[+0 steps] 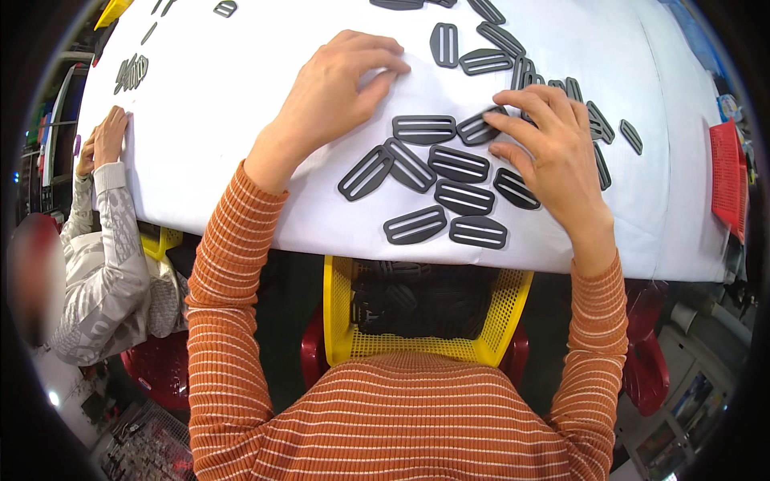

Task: The person repeatedly picks up small black plastic clips from a white table surface and places them into a yellow basket below. The person handles the clips one at a time or in small groups, moving them from the table into the basket throughout the clip.

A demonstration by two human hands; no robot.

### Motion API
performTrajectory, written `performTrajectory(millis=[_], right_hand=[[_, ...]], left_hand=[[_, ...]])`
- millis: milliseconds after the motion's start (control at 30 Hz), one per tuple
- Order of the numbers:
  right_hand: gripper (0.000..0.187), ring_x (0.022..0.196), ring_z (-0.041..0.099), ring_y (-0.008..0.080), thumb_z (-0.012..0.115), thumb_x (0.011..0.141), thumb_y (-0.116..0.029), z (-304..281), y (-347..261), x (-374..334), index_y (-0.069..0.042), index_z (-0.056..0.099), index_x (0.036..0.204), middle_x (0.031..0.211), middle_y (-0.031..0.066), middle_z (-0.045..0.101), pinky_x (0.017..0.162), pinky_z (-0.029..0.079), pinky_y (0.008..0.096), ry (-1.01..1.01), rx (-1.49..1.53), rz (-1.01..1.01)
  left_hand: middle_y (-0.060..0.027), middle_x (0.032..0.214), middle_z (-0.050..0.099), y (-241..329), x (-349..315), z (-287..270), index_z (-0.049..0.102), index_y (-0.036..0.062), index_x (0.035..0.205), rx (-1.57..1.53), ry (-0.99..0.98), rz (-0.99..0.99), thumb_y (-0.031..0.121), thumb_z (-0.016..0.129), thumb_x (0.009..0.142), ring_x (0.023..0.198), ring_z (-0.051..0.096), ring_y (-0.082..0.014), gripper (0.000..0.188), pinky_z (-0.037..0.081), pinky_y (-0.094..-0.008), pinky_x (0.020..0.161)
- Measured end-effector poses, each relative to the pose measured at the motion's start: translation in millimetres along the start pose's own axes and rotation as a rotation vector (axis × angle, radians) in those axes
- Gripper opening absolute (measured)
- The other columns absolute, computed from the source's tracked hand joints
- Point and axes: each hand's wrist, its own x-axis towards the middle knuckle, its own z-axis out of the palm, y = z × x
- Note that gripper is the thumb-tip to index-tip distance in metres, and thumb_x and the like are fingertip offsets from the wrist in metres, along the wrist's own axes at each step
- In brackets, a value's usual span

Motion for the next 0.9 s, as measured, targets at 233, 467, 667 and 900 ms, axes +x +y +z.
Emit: performTrajectory(millis=[233,467,667,900], right_hand=[[0.009,0.088,0.060,0.0170,0.071,0.084,-0.015,2.6,9.4,15.3,-0.011,0.072,0.093,0.085,-0.0011,0.067,0.086,0.040,0.0360,0.137,-0.060,-0.072],[0.026,0.103,0.057,0.0191,0.074,0.082,-0.026,4.1,-9.8,21.3,-0.018,0.074,0.107,0.107,0.0000,0.065,0.088,0.042,0.0361,0.104,0.079,-0.097],[0.037,0.113,0.053,0.0176,0.059,0.089,-0.048,20.1,-16.7,20.0,-0.027,0.072,0.116,0.119,-0.0040,0.062,0.112,0.030,0.0493,-0.099,0.080,-0.226],[0.037,0.110,0.054,0.0156,0.052,0.092,-0.052,27.7,-29.7,31.8,-0.031,0.072,0.115,0.118,-0.0031,0.059,0.113,0.025,0.0602,-0.116,-0.028,-0.246]], left_hand=[[-0.0054,0.112,0.070,3.3,4.5,-11.6,0.076,0.0088,0.101,-0.141,0.040,-0.166,0.012,0.070,0.087,0.085,0.066,-0.0172,0.015,0.053,-0.0309,0.077],[-0.0014,0.101,0.067,20.9,-11.7,-1.2,0.078,0.0126,0.097,-0.186,-0.037,0.051,0.014,0.077,0.080,0.092,0.060,-0.0170,0.017,0.051,-0.0307,0.080],[-0.0021,0.098,0.064,9.9,-7.4,6.0,0.079,0.0119,0.095,-0.258,-0.068,0.029,0.014,0.077,0.079,0.095,0.059,-0.0184,0.016,0.051,-0.0301,0.083],[-0.0024,0.096,0.064,6.2,-7.1,8.4,0.079,0.0115,0.096,-0.297,-0.065,0.021,0.013,0.077,0.079,0.091,0.060,-0.0184,0.016,0.050,-0.0305,0.081]])
